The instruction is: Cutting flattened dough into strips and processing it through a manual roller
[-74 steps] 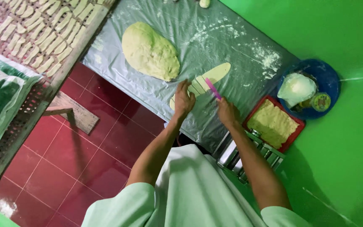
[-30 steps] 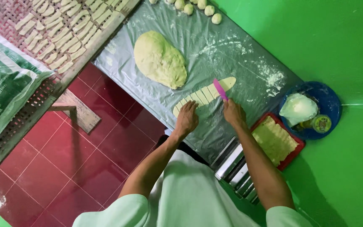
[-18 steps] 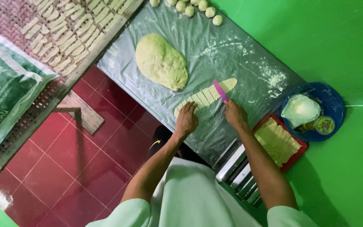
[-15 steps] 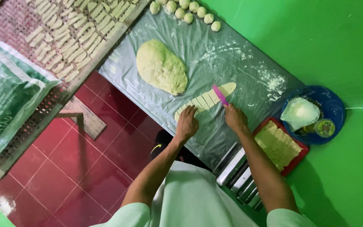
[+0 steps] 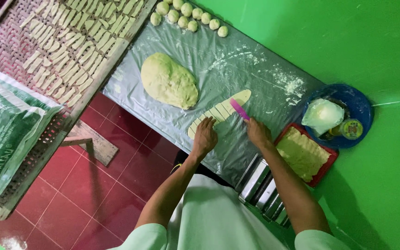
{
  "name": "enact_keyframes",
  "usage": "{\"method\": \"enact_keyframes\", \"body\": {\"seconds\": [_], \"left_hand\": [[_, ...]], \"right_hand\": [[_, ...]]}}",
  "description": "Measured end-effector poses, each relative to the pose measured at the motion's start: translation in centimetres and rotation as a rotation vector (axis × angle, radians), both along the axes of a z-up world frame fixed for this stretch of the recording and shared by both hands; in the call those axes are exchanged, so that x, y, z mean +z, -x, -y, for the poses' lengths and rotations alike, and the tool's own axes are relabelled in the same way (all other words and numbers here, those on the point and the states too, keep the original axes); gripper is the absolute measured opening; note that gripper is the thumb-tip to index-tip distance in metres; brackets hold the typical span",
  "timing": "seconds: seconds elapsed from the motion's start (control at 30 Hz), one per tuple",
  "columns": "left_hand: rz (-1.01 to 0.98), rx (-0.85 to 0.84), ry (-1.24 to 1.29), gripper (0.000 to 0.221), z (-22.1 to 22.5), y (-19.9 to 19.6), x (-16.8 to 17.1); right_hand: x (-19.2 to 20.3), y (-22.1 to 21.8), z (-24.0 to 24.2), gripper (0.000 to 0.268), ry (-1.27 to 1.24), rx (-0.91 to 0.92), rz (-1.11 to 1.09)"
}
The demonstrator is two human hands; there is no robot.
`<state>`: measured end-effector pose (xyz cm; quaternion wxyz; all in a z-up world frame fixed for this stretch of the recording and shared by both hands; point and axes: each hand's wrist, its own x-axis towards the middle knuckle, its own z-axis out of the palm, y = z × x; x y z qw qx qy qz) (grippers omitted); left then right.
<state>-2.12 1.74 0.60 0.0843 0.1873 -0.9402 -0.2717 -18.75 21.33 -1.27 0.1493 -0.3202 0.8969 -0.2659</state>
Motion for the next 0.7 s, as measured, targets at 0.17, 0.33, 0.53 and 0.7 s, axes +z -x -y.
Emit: {"method": "enact_keyframes", "body": {"seconds": [0.17,0.33,0.53,0.7], "left_hand": [[0.016,-0.016,-0.03,0.058,-1.1,0.1,0.5],[0.037,-0.016,-0.033,0.059,-1.7,-0.4,1.0],[0.04,-0.014,-0.024,0.059,-1.2,-0.9,0.5],[-0.032,-0.005,-0.045,0.058,-0.9,-1.0,2.3]], "right_hand": [[2.2,-1.1,0.6,0.04,-0.017,-0.036,-0.056],[2.4,-0.8,2.3,0.052,-0.102,-0.119,0.156],[3.5,-0.6,5.2,0.053,-0.188,-0.156,0.242],[-0.4,0.3,5.1,0.047,-0.187,-0.071,0.051]]}}
